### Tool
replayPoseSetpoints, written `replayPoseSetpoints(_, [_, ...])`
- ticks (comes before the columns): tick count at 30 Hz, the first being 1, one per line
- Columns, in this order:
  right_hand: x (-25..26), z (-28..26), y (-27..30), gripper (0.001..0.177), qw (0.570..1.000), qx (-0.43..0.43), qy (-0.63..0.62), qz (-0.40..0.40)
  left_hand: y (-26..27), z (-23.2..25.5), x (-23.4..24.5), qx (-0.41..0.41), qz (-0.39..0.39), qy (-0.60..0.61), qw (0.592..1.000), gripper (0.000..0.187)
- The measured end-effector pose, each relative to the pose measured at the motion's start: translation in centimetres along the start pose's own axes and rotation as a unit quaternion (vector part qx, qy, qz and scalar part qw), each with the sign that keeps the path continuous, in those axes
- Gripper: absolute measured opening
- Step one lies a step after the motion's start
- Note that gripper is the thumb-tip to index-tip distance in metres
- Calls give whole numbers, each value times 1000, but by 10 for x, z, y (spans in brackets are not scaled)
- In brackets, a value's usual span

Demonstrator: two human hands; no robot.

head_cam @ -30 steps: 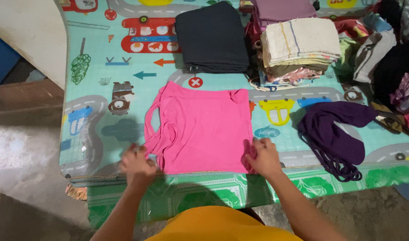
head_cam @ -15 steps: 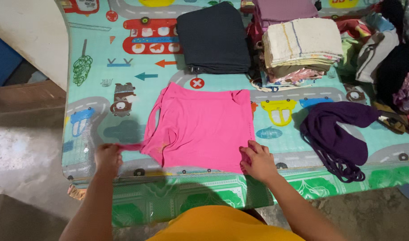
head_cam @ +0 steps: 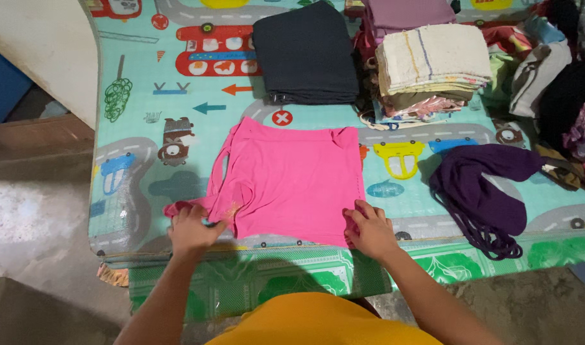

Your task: The person folds a white cloth, a pair of purple shorts, a pink tank top, and a purple garment on a patterned mat.

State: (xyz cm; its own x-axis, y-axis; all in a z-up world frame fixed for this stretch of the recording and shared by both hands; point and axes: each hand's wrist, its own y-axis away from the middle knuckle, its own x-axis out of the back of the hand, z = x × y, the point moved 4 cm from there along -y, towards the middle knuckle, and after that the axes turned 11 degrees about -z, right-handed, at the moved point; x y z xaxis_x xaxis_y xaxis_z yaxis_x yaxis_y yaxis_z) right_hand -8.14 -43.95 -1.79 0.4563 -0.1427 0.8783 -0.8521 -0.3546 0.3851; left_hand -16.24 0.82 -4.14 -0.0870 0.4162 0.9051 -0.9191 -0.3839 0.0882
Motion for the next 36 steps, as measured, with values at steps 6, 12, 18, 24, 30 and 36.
replayPoseSetpoints(6, [3, -2, 2, 57, 1000, -13, 4, -20, -16, -24, 14, 55, 28, -8, 998, 28])
replayPoseSetpoints(12, [4, -3, 3, 56, 1000, -22, 0, -19, -56, -81, 30, 160, 56, 59, 984, 28])
replayPoseSetpoints(18, [5, -5, 2, 58, 999, -31, 4, -28, -74, -94, 36, 248, 51, 341, 905, 29])
replayPoseSetpoints(24, [6, -6, 1, 57, 999, -40, 2, -34, -107, -101, 40, 225, 93, 482, 842, 24])
replayPoseSetpoints(30, [6, -8, 2, 57, 999, -46, 3, -24, -137, -101, 50, 172, 69, 541, 821, 31])
replayPoseSetpoints(36, [4, -6, -1, 57, 998, -50, 3, -23, -156, -97, 40, 52, 75, 417, 904, 47])
